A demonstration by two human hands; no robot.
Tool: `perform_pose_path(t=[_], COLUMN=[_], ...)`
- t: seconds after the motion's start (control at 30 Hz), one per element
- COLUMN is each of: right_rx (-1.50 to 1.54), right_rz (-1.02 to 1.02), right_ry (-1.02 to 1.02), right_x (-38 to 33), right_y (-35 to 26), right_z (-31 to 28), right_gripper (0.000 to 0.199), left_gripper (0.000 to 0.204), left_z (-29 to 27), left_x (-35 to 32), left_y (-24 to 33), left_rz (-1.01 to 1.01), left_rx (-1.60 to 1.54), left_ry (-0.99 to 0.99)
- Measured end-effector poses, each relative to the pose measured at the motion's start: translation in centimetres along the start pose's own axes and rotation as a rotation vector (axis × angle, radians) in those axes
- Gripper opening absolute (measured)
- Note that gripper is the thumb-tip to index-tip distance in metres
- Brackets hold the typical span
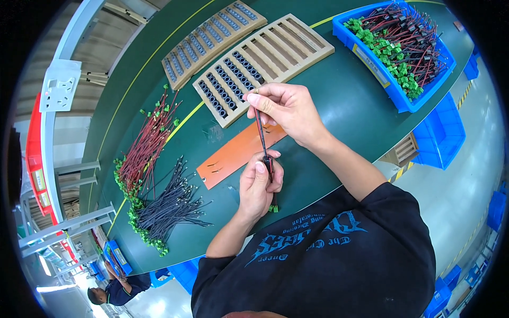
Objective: The person assembles connectors onto wiring harnesses by hand, taking the components from plastic trays at a factory workstation.
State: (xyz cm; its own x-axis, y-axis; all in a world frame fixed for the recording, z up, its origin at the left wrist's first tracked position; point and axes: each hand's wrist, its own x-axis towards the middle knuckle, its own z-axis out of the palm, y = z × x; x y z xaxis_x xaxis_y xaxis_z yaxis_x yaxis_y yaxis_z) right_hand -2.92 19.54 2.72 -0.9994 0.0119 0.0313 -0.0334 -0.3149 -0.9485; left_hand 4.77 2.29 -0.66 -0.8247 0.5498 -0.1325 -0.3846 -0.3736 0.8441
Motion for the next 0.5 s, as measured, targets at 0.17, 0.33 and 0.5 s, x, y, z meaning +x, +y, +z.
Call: perform_pose_path(t=[0.17, 0.33, 0.5], right_rx=[0.036, -0.004, -0.061], right_rz=[-0.026, 0.007, 0.075], right_ry=[-0.012, -0.028, -0.073], right_x=[-0.42, -0.42, -0.78], right_y=[-0.39, -0.53, -0.68], right_z=[0.23, -0.04, -0.13], right_gripper=[0.025, 0.026, 0.022], left_gripper=[0.041, 0.039, 0.031], left_z=[0.23, 0.13, 0.12], left_x=[-0.21, -0.09, 0.44], left_y=[0.09, -0.04, -0.11], left_rz=[-0.023, -0.049, -0.052], left_rx=[-0.032, -0.082, -0.193], left_ry=[-0.005, -0.022, -0.008])
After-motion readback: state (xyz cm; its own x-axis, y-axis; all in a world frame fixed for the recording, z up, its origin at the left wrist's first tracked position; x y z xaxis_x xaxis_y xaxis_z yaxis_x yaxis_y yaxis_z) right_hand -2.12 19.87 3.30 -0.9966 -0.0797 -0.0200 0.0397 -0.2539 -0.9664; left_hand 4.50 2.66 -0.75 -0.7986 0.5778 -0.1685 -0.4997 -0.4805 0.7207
